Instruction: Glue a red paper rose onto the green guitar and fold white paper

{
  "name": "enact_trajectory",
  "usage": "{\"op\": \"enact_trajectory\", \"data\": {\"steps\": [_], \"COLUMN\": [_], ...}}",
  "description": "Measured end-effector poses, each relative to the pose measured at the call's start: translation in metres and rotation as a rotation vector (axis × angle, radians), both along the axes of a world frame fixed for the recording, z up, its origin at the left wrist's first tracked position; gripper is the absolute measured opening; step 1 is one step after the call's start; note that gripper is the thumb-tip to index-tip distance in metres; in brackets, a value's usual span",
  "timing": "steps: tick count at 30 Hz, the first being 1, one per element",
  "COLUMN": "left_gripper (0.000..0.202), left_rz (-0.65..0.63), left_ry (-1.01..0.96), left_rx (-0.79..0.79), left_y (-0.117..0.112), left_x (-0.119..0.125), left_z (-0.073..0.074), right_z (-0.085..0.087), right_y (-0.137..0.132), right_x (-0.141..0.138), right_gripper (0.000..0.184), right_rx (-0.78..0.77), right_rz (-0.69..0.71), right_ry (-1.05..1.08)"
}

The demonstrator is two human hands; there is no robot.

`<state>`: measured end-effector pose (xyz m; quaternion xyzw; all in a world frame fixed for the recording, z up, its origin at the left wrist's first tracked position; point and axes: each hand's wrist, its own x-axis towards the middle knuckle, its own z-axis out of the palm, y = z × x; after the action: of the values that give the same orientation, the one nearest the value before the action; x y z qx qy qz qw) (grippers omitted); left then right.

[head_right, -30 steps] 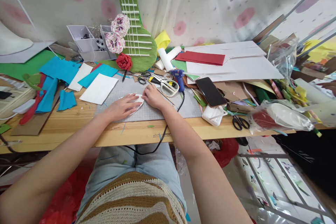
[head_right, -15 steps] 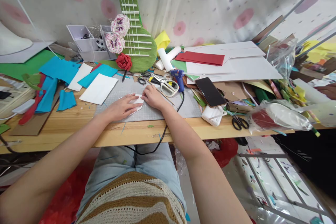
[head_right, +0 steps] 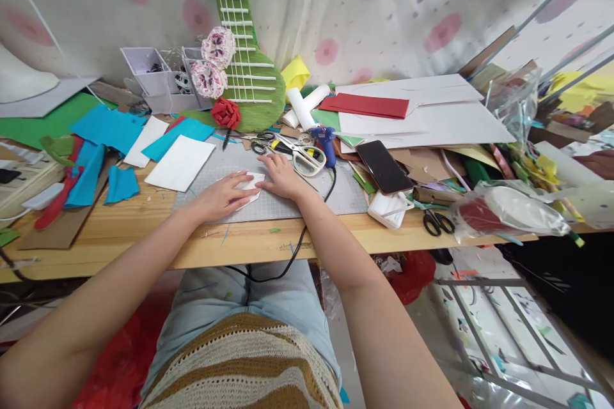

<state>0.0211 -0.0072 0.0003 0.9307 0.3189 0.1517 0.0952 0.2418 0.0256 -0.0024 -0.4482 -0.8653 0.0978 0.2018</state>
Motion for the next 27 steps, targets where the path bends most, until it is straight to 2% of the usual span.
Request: {"op": "enact_trajectory", "data": {"steps": [5,11,14,18,22,27], "left_gripper": [0.041,0.041,0.041,0.040,0.041,0.041], "left_rz": [0.002,0.010,0.002,-0.002,-0.002,-0.006], "left_ry": [0.008,0.021,0.015,0.009,0.028,0.031], "left_rx": [-0.028,-0.032,-0.030,-0.016,-0.007,-0.001], "left_y": [0.000,0.001,0.001,0.001,0.002,0.002], "left_x": [0.000,-0.001,0.000,-0.001,-0.001,-0.002], "left_z": [0.001,0.002,0.002,0.001,0.000,-0.001], "right_z": [-0.006,-0.010,-0.008,-0.009,-0.011,-0.008], "right_y": [0.008,0.011,0.007,0.002,0.002,0.001], "right_x": [-0.002,-0.004,-0.005,-0.008,-0.011,-0.010], "right_gripper": [0.049,0.038,0.040,0.048,0.052,0.055], "right_rx": [0.004,0.022,0.037,0.050,0.023,0.021], "right_rz": [-0.121,-0.179,-0.120,-0.030,-0.041,-0.046], "right_ry": [0.021,0.081,0.097,0.006,-0.052,-0.010]}}
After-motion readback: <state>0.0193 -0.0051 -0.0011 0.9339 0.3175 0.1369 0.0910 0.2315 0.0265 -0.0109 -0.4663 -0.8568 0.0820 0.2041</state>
